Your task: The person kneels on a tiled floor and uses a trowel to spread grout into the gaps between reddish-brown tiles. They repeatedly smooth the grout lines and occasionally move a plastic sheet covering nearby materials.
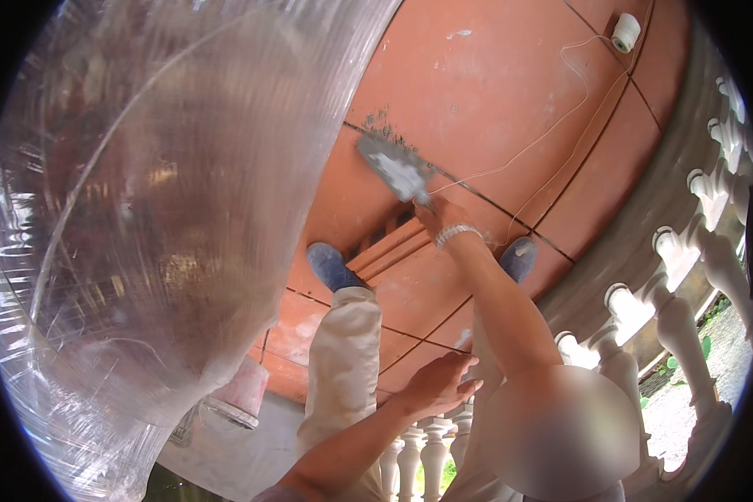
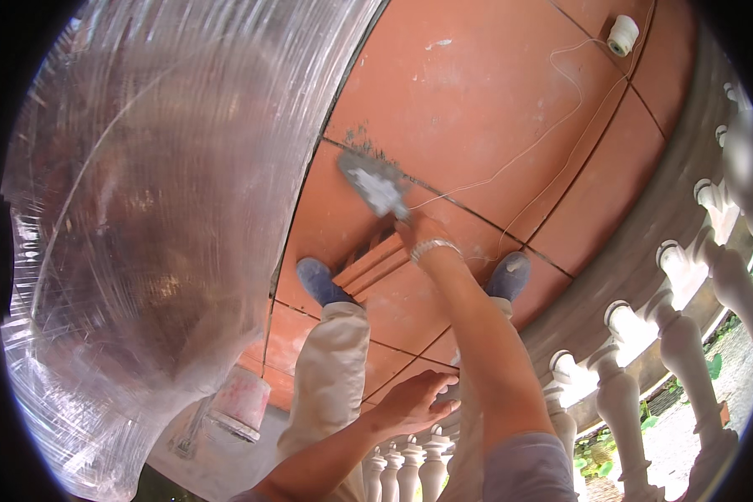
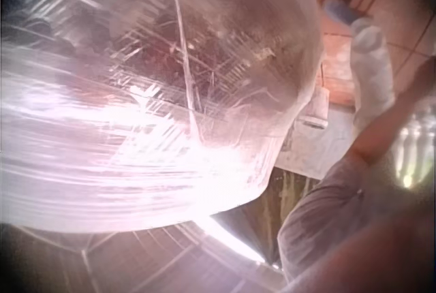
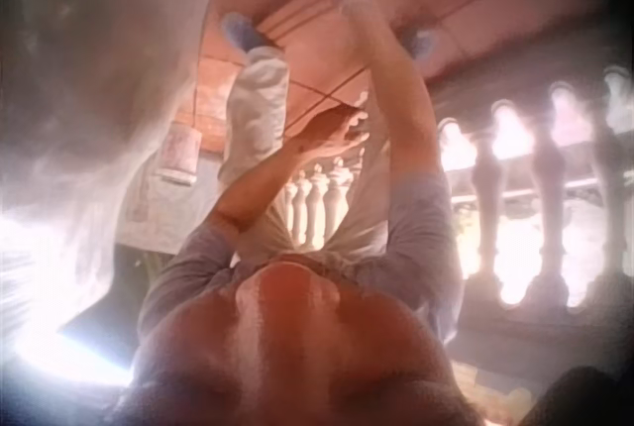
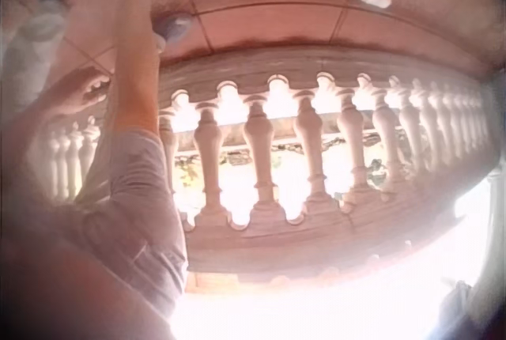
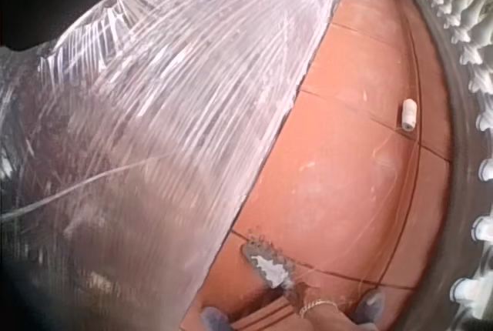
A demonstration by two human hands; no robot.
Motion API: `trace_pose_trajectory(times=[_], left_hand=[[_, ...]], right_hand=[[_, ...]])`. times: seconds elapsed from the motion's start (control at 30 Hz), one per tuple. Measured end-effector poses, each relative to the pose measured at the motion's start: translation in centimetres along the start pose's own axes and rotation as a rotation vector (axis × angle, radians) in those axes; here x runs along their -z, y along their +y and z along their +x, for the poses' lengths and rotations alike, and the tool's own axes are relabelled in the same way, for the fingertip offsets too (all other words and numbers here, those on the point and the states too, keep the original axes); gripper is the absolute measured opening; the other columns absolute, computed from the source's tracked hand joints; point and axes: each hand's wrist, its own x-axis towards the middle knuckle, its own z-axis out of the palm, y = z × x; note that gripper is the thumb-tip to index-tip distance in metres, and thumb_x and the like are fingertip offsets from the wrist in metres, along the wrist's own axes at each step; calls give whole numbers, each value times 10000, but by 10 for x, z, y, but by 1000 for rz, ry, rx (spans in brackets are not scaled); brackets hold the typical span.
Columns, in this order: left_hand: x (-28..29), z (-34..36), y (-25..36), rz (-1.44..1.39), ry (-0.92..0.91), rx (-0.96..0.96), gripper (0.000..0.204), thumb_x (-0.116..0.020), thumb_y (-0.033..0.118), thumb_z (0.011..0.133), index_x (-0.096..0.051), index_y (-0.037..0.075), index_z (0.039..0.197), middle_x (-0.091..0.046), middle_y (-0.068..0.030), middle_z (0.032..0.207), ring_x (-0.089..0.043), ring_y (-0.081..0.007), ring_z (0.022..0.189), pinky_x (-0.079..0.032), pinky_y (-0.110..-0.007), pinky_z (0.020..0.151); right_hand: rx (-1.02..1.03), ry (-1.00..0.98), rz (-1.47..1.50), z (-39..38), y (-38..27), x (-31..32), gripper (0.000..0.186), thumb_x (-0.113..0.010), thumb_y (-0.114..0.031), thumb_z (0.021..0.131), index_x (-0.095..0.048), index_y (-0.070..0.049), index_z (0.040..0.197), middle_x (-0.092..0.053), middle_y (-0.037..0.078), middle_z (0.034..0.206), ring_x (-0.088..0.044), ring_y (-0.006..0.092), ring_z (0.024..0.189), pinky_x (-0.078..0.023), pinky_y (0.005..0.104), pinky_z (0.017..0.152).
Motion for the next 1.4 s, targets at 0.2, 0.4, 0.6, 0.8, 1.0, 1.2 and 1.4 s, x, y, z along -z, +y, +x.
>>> trace_pose_trajectory(times=[0.2, 0.4, 0.6, 0.8, 1.0, 1.2, 1.4], left_hand=[[1, -5, 4, -49, -19, -58, 467, -658, 294, 936, -528, 15, 1287, -610, -209, 1227, -655, -335, 1053, -531, -418, 900], [5, 0, -2, -28, 28, -42, 436, -664, 253, 933, -544, 18, 1279, -625, -195, 1205, -654, -320, 1064, -534, -408, 903], [12, 2, -11, -42, 150, 36, 429, -657, 239, 942, -552, 15, 1291, -629, -193, 1204, -650, -303, 1099, -531, -389, 917], [23, 8, -17, 23, 437, 150, 572, -704, 280, 902, -473, 17, 1355, -622, -229, 1186, -629, -312, 1131, -504, -406, 926], [41, 15, -9, -237, 272, 274, 517, -682, 246, 894, -496, -2, 1308, -660, -195, 1095, -674, -319, 965, -516, -397, 818], [27, 3, -30, -545, 467, 57, 429, -637, 133, 905, -515, 27, 1302, -643, -90, 1016, -609, -131, 899, -523, -336, 784], [81, -76, -66, 466, 523, 539, 464, -580, 320, 901, -467, 75, 1278, -663, -297, 1066, -610, -517, 1005, -486, -570, 875]], right_hand=[[-120, 14, -172, -41, 53, 26, 482, -554, -419, 933, -583, -62, 1255, -666, 258, 1152, -621, 428, 1107, -478, 484, 962], [-10, -32, -93, 2, -25, 5, 508, -553, -460, 954, -614, -6, 1173, -671, 272, 1121, -631, 438, 1087, -497, 489, 928], [1, 21, 41, -51, 20, -13, 503, -630, -419, 921, -558, -3, 1195, -683, 286, 1026, -647, 463, 1001, -514, 500, 877], [-33, 35, 318, -107, 73, -23, 510, -758, -373, 848, -598, -17, 1177, -707, 177, 933, -690, 301, 896, -543, 408, 810], [175, -217, 791, -145, 89, -29, 550, -784, -434, 839, -647, -20, 1174, -674, 108, 1012, -667, 198, 883, -542, 355, 804], [398, -399, 631, -173, 94, -25, 625, -675, -480, 918, -547, -49, 1353, -653, 119, 1070, -656, 229, 943, -532, 356, 866], [375, -300, 234, -194, 158, -5, 559, -715, -389, 872, -579, -75, 1314, -677, 147, 1054, -669, 259, 934, -535, 358, 854]])
